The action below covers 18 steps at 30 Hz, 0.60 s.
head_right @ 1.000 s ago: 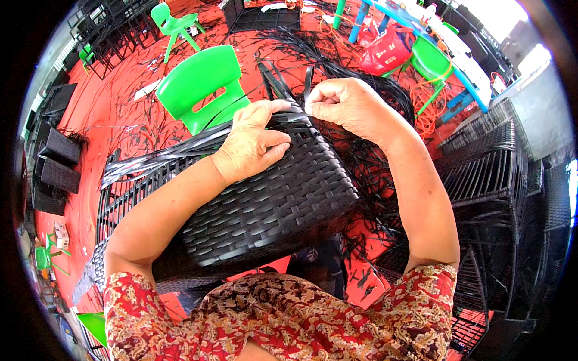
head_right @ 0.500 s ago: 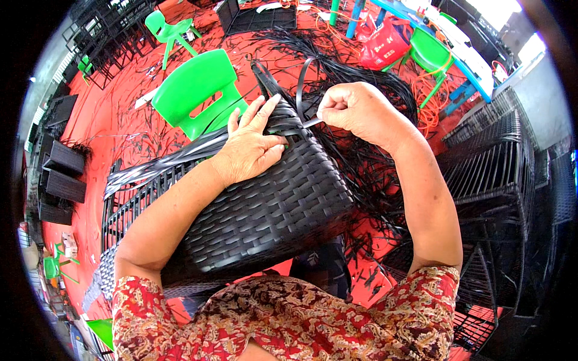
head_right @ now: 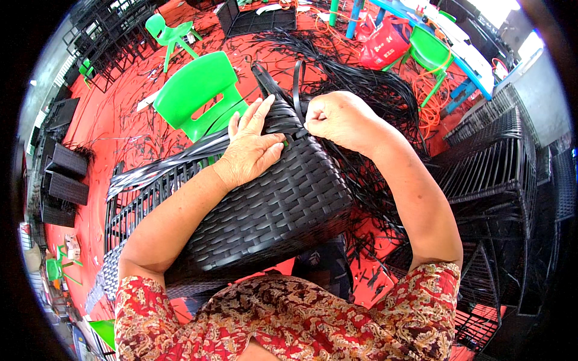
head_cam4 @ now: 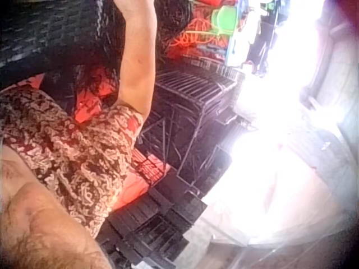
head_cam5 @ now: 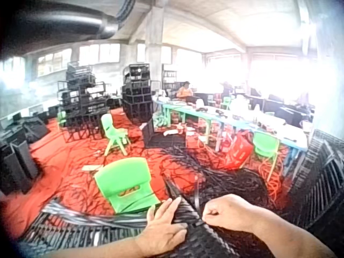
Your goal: The person sits on the floor and weaves a black plastic basket by hand. They interlace black plastic strips through the vertical frame of the basket, tightening the weave and adjusting the structure as they work.
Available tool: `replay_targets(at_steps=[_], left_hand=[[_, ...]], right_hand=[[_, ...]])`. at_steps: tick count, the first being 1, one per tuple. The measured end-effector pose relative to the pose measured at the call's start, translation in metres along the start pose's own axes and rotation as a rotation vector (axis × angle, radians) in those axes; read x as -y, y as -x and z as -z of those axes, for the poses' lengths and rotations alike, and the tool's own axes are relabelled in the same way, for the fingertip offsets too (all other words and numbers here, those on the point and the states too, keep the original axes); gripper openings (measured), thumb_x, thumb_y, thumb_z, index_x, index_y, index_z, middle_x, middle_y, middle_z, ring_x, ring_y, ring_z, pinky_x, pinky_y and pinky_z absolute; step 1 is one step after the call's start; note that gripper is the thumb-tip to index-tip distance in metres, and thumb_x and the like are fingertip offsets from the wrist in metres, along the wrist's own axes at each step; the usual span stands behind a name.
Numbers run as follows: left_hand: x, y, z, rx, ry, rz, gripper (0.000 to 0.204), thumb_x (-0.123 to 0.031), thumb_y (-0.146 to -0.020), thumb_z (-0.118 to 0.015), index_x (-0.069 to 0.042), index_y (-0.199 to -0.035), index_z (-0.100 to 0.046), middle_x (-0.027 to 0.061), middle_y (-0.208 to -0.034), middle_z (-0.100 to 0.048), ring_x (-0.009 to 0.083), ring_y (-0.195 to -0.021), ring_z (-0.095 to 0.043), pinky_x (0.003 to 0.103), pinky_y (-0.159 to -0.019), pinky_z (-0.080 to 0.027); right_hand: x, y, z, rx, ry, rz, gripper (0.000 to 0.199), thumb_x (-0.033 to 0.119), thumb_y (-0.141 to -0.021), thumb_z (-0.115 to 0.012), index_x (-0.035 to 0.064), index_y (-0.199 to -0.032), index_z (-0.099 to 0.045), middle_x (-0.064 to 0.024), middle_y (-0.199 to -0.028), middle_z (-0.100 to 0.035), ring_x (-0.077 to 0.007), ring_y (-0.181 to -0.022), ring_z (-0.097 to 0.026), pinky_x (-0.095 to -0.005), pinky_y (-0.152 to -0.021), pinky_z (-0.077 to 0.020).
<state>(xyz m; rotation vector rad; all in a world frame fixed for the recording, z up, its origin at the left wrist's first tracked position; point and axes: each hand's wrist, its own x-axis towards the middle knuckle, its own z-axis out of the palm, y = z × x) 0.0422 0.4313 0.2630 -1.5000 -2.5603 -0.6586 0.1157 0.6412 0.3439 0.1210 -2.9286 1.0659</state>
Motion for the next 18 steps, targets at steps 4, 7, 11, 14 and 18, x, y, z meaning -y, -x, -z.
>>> replay_targets(at_steps=[4,7,11,14,18], left_hand=[[0.001,0.001,0.0,-0.008,0.003,0.005,0.029,-0.035,-0.085,-0.054,-0.017,-0.103,-0.069,0.0192,-0.15,-0.013,0.0392,-0.139,-0.012,0.066,-0.104,-0.007],[0.0,0.0,0.001,-0.006,0.006,0.014,0.027,-0.034,-0.084,-0.056,-0.018,-0.102,-0.07,0.0193,-0.15,-0.014,0.0395,-0.138,-0.012,0.066,-0.103,-0.007],[-0.004,-0.004,0.003,0.019,0.06,0.083,0.023,-0.032,-0.083,-0.059,-0.021,-0.1,-0.071,0.0198,-0.15,-0.016,0.0392,-0.138,-0.013,0.064,-0.104,-0.008],[-0.004,-0.006,0.002,0.046,0.114,0.17,0.022,-0.03,-0.084,-0.062,-0.023,-0.102,-0.07,0.017,-0.151,-0.019,0.0358,-0.139,-0.015,0.061,-0.105,-0.008],[-0.002,-0.01,0.003,0.09,0.204,0.241,0.022,-0.033,-0.081,-0.065,-0.024,-0.099,-0.071,0.0164,-0.15,-0.022,0.0327,-0.139,-0.017,0.058,-0.107,-0.008]], right_hand=[[0.003,-0.004,-0.002,0.025,0.028,0.012,0.013,0.011,-0.079,-0.063,-0.0018,-0.074,-0.061,-0.0062,-0.065,-0.06,-0.0091,-0.061,-0.054,-0.0273,-0.06,-0.0455],[0.0,-0.005,-0.006,0.029,0.02,0.034,0.014,0.011,-0.079,-0.063,-0.0016,-0.074,-0.06,-0.0055,-0.064,-0.059,-0.0091,-0.061,-0.054,-0.0277,-0.059,-0.0451],[0.0,-0.007,-0.008,0.091,-0.105,-0.03,0.013,0.011,-0.079,-0.064,-0.0006,-0.076,-0.058,-0.0041,-0.064,-0.058,-0.0092,-0.06,-0.053,-0.0283,-0.056,-0.044],[-0.008,-0.012,-0.012,0.09,-0.119,-0.01,0.014,0.011,-0.079,-0.065,0.0004,-0.077,-0.057,-0.0032,-0.064,-0.056,-0.0093,-0.06,-0.052,-0.0282,-0.054,-0.0432],[-0.01,-0.015,-0.019,0.095,-0.081,0.036,0.017,0.013,-0.079,-0.068,0.0014,-0.077,-0.055,-0.0028,-0.065,-0.055,-0.0095,-0.059,-0.051,-0.0278,-0.054,-0.043]])
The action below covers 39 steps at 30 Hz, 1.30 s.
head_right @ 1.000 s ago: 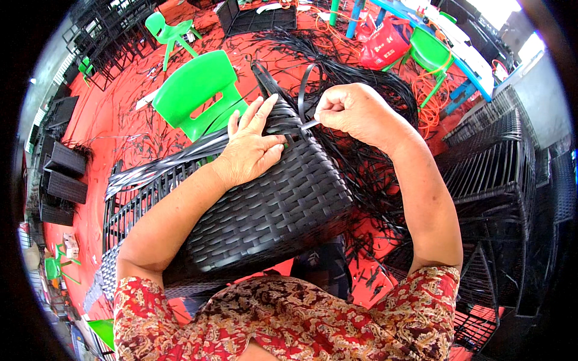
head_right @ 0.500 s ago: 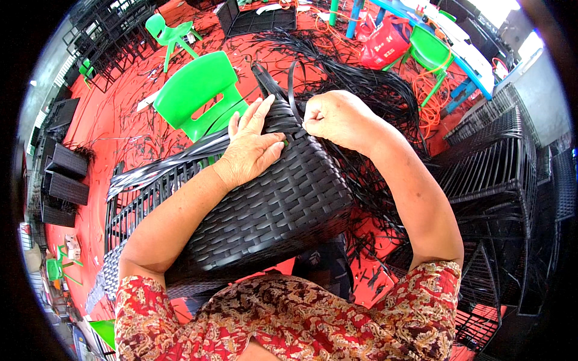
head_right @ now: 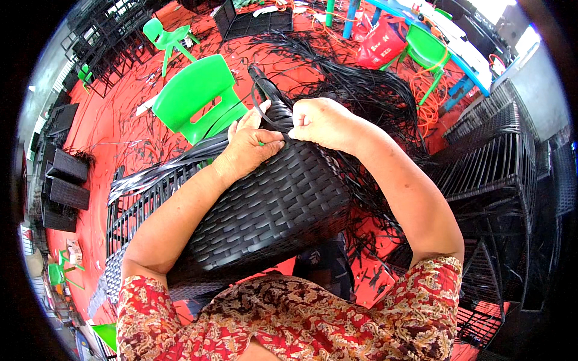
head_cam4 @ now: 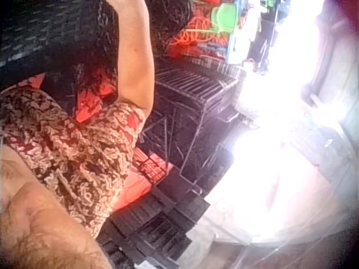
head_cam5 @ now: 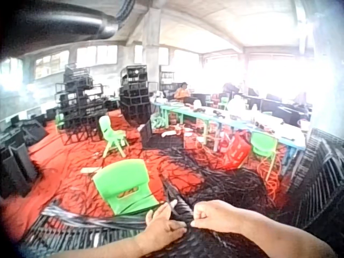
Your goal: The person sits on the floor and weaves a black plastic basket by hand. They interlace black plastic strips through the vertical frame of the basket, tightening the weave and adjusting the structure as they work.
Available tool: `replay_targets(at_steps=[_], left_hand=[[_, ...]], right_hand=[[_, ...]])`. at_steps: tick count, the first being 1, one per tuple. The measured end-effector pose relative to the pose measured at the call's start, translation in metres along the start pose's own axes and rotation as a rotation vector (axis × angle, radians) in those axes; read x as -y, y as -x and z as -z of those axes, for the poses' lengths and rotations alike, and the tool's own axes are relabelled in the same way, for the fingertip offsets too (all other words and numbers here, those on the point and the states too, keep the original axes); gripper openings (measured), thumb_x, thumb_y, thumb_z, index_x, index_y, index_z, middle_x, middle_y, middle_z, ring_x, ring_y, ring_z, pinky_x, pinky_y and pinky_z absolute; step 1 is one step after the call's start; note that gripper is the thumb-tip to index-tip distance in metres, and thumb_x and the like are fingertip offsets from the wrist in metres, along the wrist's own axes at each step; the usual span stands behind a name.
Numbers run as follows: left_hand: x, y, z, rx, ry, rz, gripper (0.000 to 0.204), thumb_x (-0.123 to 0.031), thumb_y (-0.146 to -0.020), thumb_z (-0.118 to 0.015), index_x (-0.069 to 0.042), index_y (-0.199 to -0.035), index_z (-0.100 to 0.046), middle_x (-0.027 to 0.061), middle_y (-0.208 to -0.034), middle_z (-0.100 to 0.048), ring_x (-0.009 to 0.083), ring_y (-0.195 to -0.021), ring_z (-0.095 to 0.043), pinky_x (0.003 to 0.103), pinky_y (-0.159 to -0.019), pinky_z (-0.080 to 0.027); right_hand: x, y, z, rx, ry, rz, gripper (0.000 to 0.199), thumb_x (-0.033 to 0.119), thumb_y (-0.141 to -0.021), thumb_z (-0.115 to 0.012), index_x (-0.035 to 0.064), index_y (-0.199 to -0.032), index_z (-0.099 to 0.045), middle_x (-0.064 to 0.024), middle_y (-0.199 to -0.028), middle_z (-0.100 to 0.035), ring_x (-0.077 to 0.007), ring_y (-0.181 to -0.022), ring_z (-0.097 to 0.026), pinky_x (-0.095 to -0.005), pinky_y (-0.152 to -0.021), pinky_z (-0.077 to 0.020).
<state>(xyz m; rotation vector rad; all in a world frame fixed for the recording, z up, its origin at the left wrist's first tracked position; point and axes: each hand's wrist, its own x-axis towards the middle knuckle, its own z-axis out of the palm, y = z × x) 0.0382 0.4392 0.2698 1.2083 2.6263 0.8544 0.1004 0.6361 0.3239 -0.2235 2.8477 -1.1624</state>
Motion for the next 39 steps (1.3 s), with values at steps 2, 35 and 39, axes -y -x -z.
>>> replay_targets(at_steps=[2,35,39], left_hand=[[-0.001,0.0,0.001,-0.014,0.043,0.012,0.021,-0.033,-0.08,-0.066,-0.023,-0.096,-0.073,0.0162,-0.149,-0.024,0.0314,-0.138,-0.02,0.056,-0.108,-0.009],[0.022,0.048,0.031,-0.283,0.357,-0.013,0.016,-0.021,-0.076,-0.07,-0.009,-0.085,-0.071,0.0132,-0.132,-0.045,0.0266,-0.117,-0.047,0.039,-0.098,-0.036],[0.021,0.053,0.021,-0.206,-0.069,-0.019,0.015,-0.029,-0.077,-0.067,-0.016,-0.083,-0.073,0.0135,-0.14,-0.038,0.0321,-0.131,-0.031,0.056,-0.104,-0.022]], right_hand=[[0.001,0.0,-0.003,-0.014,0.03,0.017,0.019,0.014,-0.078,-0.069,0.0018,-0.077,-0.054,-0.0024,-0.065,-0.054,-0.0097,-0.059,-0.051,-0.0278,-0.054,-0.0431],[0.044,-0.013,-0.045,-0.005,-0.369,-0.054,0.009,0.008,-0.084,-0.063,0.0043,-0.089,-0.057,0.0009,-0.071,-0.057,-0.0057,-0.058,-0.049,-0.022,-0.053,-0.0402],[0.037,-0.012,-0.052,-0.186,-0.233,-0.025,0.01,0.005,-0.079,-0.063,0.0038,-0.084,-0.054,0.0011,-0.067,-0.054,-0.0062,-0.06,-0.049,-0.0235,-0.054,-0.0397]])
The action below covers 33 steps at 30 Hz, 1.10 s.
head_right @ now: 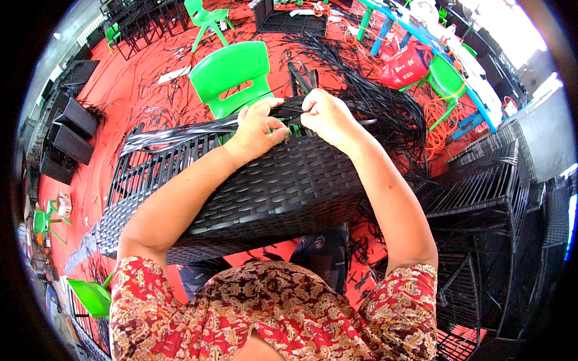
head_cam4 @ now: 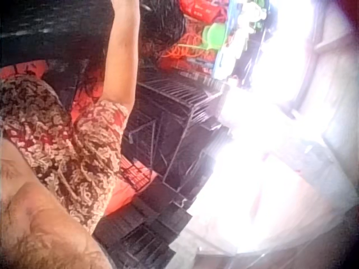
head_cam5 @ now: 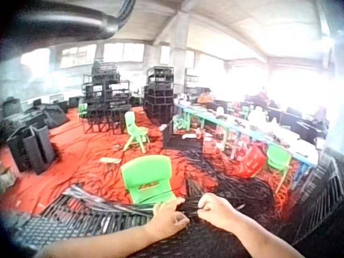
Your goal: The person sits on the floor and weaves a black plastic basket by hand. They interlace black plastic strips through the vertical frame of the basket, tightening the weave and adjusting the structure as they work.
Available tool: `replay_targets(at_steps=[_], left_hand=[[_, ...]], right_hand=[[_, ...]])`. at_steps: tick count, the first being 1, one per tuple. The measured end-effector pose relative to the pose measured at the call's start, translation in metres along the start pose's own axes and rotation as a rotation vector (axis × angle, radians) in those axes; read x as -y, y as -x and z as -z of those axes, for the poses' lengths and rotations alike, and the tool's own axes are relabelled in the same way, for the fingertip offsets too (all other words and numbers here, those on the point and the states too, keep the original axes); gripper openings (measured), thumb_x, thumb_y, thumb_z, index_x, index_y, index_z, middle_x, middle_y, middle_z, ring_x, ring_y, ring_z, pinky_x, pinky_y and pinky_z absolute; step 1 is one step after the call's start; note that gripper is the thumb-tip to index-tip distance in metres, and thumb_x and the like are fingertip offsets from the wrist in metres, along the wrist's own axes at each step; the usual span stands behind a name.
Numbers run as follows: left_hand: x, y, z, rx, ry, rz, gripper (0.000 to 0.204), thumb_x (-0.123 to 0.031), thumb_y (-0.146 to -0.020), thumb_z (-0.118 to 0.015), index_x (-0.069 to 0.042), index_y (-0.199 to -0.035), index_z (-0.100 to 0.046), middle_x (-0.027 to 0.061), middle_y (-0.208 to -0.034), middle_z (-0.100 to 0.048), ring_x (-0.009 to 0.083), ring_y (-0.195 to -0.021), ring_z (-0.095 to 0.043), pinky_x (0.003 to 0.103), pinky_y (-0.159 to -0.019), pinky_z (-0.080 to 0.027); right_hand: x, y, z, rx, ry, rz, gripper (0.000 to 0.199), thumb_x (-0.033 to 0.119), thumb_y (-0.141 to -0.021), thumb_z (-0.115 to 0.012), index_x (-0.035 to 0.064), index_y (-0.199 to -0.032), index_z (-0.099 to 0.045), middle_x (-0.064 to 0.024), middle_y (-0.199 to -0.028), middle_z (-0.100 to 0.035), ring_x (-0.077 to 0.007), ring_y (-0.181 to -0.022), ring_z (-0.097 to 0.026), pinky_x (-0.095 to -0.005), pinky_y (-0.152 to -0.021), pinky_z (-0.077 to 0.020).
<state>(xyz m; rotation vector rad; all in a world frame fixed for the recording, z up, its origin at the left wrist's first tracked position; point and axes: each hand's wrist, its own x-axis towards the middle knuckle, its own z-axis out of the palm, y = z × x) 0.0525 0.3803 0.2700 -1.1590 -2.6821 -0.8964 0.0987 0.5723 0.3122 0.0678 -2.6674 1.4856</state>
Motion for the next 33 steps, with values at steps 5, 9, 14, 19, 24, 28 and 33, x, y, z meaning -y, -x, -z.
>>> replay_targets(at_steps=[5,9,14,19,24,28,33], left_hand=[[-0.011,-0.008,-0.001,0.273,-0.218,0.06,0.021,-0.035,-0.08,-0.06,-0.022,-0.091,-0.072,0.013,-0.15,-0.02,0.0352,-0.139,-0.016,0.064,-0.105,-0.01],[0.001,-0.004,-0.005,0.228,-0.068,0.107,0.026,-0.042,-0.083,-0.059,-0.028,-0.101,-0.071,0.0118,-0.154,-0.01,0.0364,-0.141,-0.009,0.063,-0.105,-0.008],[0.004,-0.009,-0.006,0.247,0.086,0.177,0.03,-0.039,-0.078,-0.068,-0.024,-0.103,-0.07,0.0104,-0.15,-0.023,0.0316,-0.14,-0.014,0.061,-0.106,-0.008],[0.006,-0.015,-0.008,0.178,0.438,0.295,0.026,-0.022,-0.074,-0.072,-0.007,-0.095,-0.07,0.0091,-0.125,-0.053,0.0198,-0.123,-0.039,0.052,-0.101,-0.022],[0.029,-0.014,-0.005,0.126,0.924,0.245,0.014,-0.009,-0.075,-0.069,-0.001,-0.087,-0.068,0.0084,-0.102,-0.064,0.0132,-0.106,-0.051,0.035,-0.096,-0.032],[0.031,-0.001,0.013,0.156,0.917,0.218,0.006,-0.007,-0.076,-0.067,-0.002,-0.078,-0.067,0.0109,-0.11,-0.061,0.0164,-0.114,-0.045,0.033,-0.096,-0.032],[0.041,0.021,0.032,0.189,0.694,0.145,0.011,-0.012,-0.08,-0.066,-0.002,-0.081,-0.069,0.0088,-0.113,-0.059,0.0227,-0.123,-0.04,0.034,-0.101,-0.03]], right_hand=[[0.009,0.006,0.0,0.066,0.293,0.019,0.011,0.005,-0.073,-0.062,0.0025,-0.082,-0.055,-0.0043,-0.068,-0.057,-0.0128,-0.063,-0.054,-0.0288,-0.058,-0.0439],[0.016,0.005,0.002,0.175,0.285,-0.038,0.013,0.009,-0.075,-0.064,0.0021,-0.082,-0.057,-0.0103,-0.072,-0.062,-0.0208,-0.068,-0.061,-0.0329,-0.063,-0.0484],[0.011,0.003,0.001,0.206,0.229,-0.041,0.012,0.01,-0.077,-0.065,0.0024,-0.083,-0.057,-0.0089,-0.072,-0.061,-0.0191,-0.067,-0.06,-0.0327,-0.063,-0.0481],[0.009,0.003,-0.002,0.15,0.282,0.039,0.012,0.01,-0.077,-0.065,0.0017,-0.082,-0.058,-0.0115,-0.074,-0.063,-0.0219,-0.069,-0.062,-0.0343,-0.064,-0.0484],[0.029,-0.005,-0.01,0.101,0.481,0.323,0.014,0.013,-0.078,-0.062,0.0019,-0.085,-0.06,-0.016,-0.077,-0.063,-0.0289,-0.068,-0.062,-0.0375,-0.063,-0.0482],[0.051,-0.007,-0.026,0.291,0.255,-0.01,0.014,0.018,-0.083,-0.059,0.0037,-0.084,-0.06,-0.0077,-0.073,-0.062,-0.0184,-0.062,-0.061,-0.0314,-0.056,-0.0465],[0.03,-0.01,-0.038,0.37,-0.02,-0.067,0.01,0.015,-0.085,-0.061,0.0063,-0.081,-0.059,0.0017,-0.07,-0.057,-0.0061,-0.061,-0.051,-0.0214,-0.052,-0.0383]])
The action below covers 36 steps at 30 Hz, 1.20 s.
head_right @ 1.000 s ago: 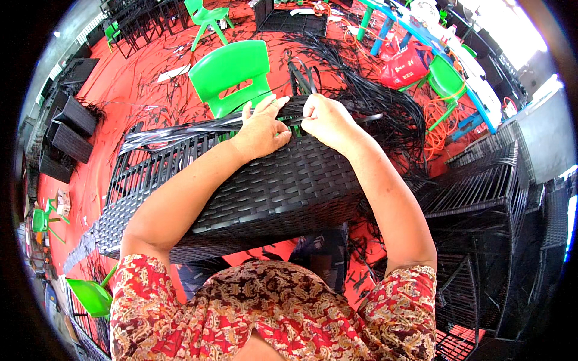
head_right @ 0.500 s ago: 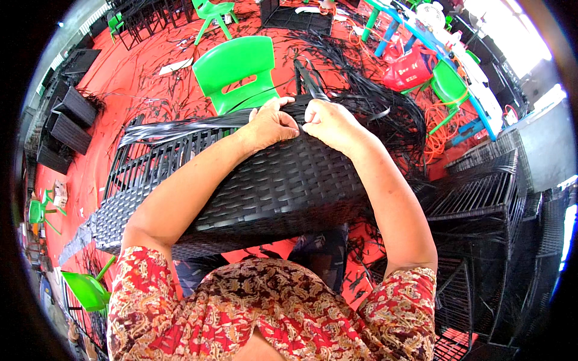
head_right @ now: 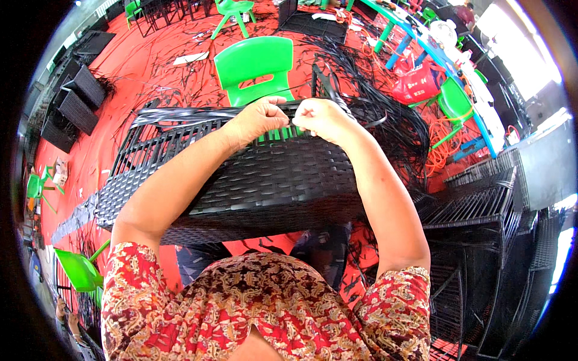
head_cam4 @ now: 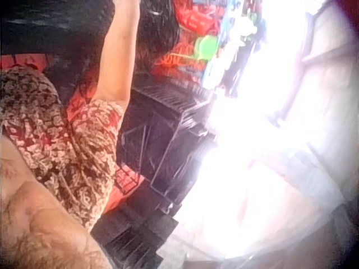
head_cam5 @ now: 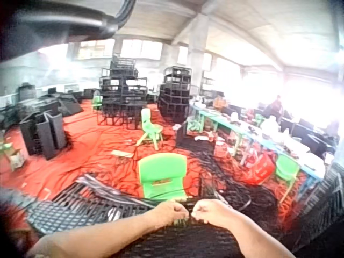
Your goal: The person sits on the floor and weaves a black plastic basket by hand. They interlace black plastic strips through the vertical frame of the basket, tightening the weave and adjusting the structure as they work.
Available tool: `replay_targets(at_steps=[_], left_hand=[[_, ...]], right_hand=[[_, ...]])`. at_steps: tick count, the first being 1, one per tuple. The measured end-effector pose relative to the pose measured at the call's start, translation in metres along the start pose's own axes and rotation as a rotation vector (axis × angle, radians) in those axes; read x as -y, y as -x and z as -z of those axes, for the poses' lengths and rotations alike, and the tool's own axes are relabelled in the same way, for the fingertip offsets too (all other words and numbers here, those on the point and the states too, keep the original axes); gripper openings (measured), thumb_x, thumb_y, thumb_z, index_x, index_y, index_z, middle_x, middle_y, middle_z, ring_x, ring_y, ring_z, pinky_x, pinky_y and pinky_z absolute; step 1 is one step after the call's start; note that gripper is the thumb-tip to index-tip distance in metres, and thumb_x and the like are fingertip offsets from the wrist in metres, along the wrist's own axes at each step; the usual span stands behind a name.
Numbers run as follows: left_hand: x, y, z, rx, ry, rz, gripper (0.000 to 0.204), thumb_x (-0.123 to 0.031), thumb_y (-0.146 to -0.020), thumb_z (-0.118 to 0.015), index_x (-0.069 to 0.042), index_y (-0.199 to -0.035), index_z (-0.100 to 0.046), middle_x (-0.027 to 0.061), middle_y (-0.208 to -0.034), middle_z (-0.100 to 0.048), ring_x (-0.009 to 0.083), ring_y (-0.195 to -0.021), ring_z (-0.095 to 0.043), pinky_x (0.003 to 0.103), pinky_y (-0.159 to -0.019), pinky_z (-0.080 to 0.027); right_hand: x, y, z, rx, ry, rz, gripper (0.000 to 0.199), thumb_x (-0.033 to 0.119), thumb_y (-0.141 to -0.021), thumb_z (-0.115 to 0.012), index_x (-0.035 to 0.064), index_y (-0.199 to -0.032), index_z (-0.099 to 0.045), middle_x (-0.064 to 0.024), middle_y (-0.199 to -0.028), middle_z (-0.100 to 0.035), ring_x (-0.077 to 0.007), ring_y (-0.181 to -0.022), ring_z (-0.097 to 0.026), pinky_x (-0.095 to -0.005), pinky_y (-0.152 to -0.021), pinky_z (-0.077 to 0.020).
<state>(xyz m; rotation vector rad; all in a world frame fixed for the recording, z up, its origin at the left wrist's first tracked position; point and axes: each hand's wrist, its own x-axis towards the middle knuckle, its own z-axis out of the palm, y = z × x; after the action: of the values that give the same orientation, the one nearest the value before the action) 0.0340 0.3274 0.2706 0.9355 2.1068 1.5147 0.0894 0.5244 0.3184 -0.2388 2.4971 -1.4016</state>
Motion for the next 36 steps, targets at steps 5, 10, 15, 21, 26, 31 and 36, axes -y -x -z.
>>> replay_targets(at_steps=[5,10,15,21,26,31,36], left_hand=[[0.004,0.013,-0.023,-0.124,-0.832,-0.038,0.021,-0.035,-0.077,-0.061,-0.021,-0.086,-0.073,0.0101,-0.145,-0.031,0.0319,-0.135,-0.024,0.069,-0.1,-0.018],[0.004,0.002,-0.025,-0.036,-0.854,0.087,0.021,-0.04,-0.077,-0.059,-0.028,-0.089,-0.072,0.011,-0.15,-0.021,0.0346,-0.138,-0.018,0.066,-0.104,-0.013],[0.007,-0.005,-0.02,-0.052,-0.441,0.19,0.04,-0.037,-0.073,-0.07,-0.024,-0.11,-0.064,0.0067,-0.134,-0.044,0.0277,-0.139,-0.018,0.057,-0.107,-0.002],[0.028,-0.007,-0.016,-0.183,0.009,0.074,0.073,-0.016,-0.073,-0.07,0.0,-0.134,-0.032,-0.0022,-0.074,-0.066,0.0087,-0.087,-0.057,0.036,-0.09,-0.03],[0.014,0.009,0.004,-0.07,0.062,-0.077,0.019,-0.013,-0.077,-0.066,0.002,-0.088,-0.065,0.0009,-0.075,-0.064,0.0137,-0.087,-0.056,0.032,-0.092,-0.036],[-0.005,0.041,0.015,-0.118,-0.232,0.022,0.012,-0.02,-0.078,-0.067,-0.008,-0.08,-0.07,0.0119,-0.12,-0.054,0.0269,-0.127,-0.037,0.039,-0.102,-0.029],[0.007,0.056,0.012,-0.186,-0.753,0.092,0.017,-0.032,-0.079,-0.065,-0.019,-0.088,-0.073,0.0119,-0.141,-0.039,0.0301,-0.131,-0.032,0.05,-0.105,-0.023]], right_hand=[[-0.009,0.004,0.001,-0.149,0.256,0.043,0.008,0.012,-0.076,-0.064,0.0049,-0.077,-0.06,-0.0009,-0.069,-0.058,-0.0097,-0.063,-0.053,-0.0253,-0.059,-0.0435],[0.003,0.006,-0.005,-0.143,0.42,0.118,0.014,0.014,-0.072,-0.067,0.0035,-0.077,-0.06,-0.0083,-0.071,-0.063,-0.016,-0.069,-0.061,-0.0322,-0.063,-0.0483],[-0.016,-0.002,-0.005,-0.145,0.381,0.178,0.016,0.015,-0.072,-0.069,0.0033,-0.078,-0.06,-0.0114,-0.067,-0.062,-0.0223,-0.063,-0.062,-0.0343,-0.06,-0.0486],[-0.02,-0.007,-0.01,-0.215,0.277,0.23,0.012,0.011,-0.077,-0.067,0.0029,-0.083,-0.061,-0.0069,-0.071,-0.062,-0.0142,-0.064,-0.059,-0.0298,-0.061,-0.048],[-0.011,-0.008,-0.026,-0.043,-0.083,0.19,0.015,0.015,-0.087,-0.06,0.001,-0.09,-0.062,-0.0018,-0.071,-0.06,-0.0088,-0.058,-0.055,-0.0253,-0.053,-0.0437],[-0.001,-0.01,-0.029,0.054,-0.051,0.111,0.012,0.014,-0.087,-0.061,0.0031,-0.092,-0.06,-0.001,-0.075,-0.059,-0.008,-0.057,-0.051,-0.0223,-0.051,-0.0411],[0.007,-0.019,-0.028,0.005,-0.031,0.004,0.019,0.012,-0.075,-0.068,0.0021,-0.087,-0.057,-0.0048,-0.071,-0.061,-0.0115,-0.056,-0.056,-0.027,-0.049,-0.0446]])
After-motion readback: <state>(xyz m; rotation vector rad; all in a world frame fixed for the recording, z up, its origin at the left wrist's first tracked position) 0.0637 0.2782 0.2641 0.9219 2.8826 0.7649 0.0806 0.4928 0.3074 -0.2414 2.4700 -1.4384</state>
